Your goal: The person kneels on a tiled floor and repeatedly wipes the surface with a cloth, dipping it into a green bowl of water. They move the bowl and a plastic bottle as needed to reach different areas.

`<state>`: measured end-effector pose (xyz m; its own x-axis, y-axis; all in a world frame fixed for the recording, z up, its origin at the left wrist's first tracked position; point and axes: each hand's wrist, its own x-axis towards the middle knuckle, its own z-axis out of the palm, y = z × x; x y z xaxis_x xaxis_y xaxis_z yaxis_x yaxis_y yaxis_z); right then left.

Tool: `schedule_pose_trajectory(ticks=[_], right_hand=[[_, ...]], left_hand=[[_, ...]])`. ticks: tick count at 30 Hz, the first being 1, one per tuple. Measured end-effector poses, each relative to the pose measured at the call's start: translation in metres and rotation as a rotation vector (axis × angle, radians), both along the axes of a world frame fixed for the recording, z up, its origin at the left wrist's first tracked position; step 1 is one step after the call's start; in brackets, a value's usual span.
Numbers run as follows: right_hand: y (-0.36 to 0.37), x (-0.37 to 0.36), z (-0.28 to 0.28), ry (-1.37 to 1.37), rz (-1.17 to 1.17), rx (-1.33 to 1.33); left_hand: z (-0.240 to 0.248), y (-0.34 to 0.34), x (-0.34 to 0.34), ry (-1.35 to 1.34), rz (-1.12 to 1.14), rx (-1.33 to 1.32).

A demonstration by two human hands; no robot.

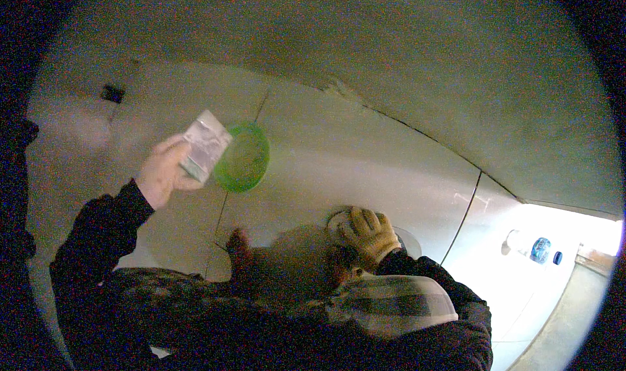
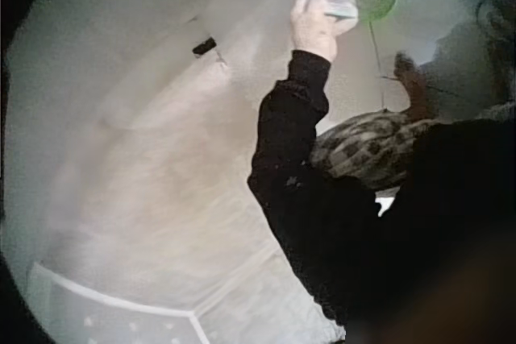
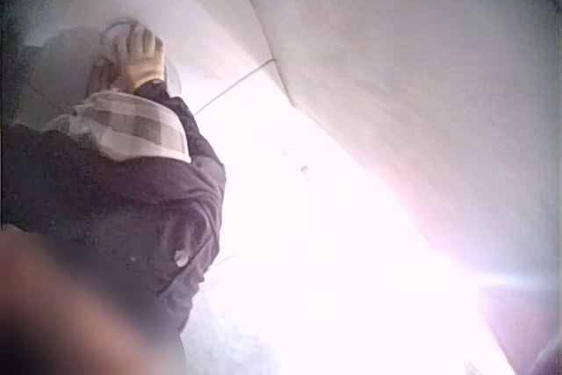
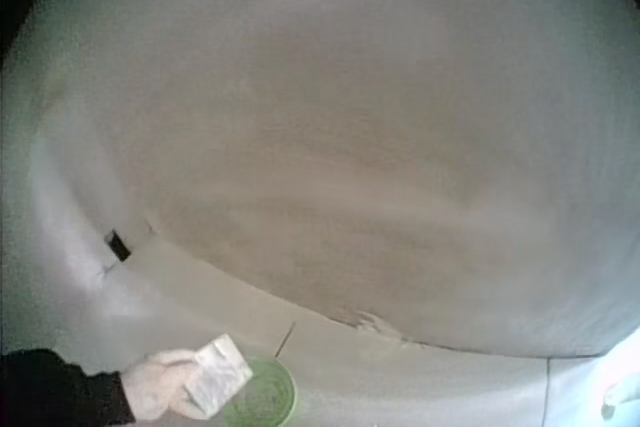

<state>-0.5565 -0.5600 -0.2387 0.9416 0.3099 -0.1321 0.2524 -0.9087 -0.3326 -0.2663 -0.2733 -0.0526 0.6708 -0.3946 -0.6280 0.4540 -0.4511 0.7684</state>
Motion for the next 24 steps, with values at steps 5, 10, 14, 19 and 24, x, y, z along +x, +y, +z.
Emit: schedule_pose_trajectory(ticks=[5, 10, 14, 19, 24], right_hand=[[0.010, 0.007, 0.033, 0.174, -0.097, -0.111], [-0.008, -0.005, 0.128, 0.254, -0.165, -0.134], [0.017, 0.032, 0.172, 0.256, -0.121, 0.110], [0.111, 0.150, 0.129, 0.347, -0.430, 0.653], [0.189, 0.202, 0.067, 0.306, -0.887, 1.475]], left_hand=[[-0.025, 0.021, 0.040, 0.109, 0.043, -0.413], [-0.062, 0.042, 0.063, 0.221, 0.094, -0.638], [-0.066, 0.058, 0.052, 0.288, 0.161, -0.795], [-0.085, 0.054, 0.003, 0.353, 0.168, -0.899], [-0.106, 0.043, -0.023, 0.416, 0.272, -0.852]])
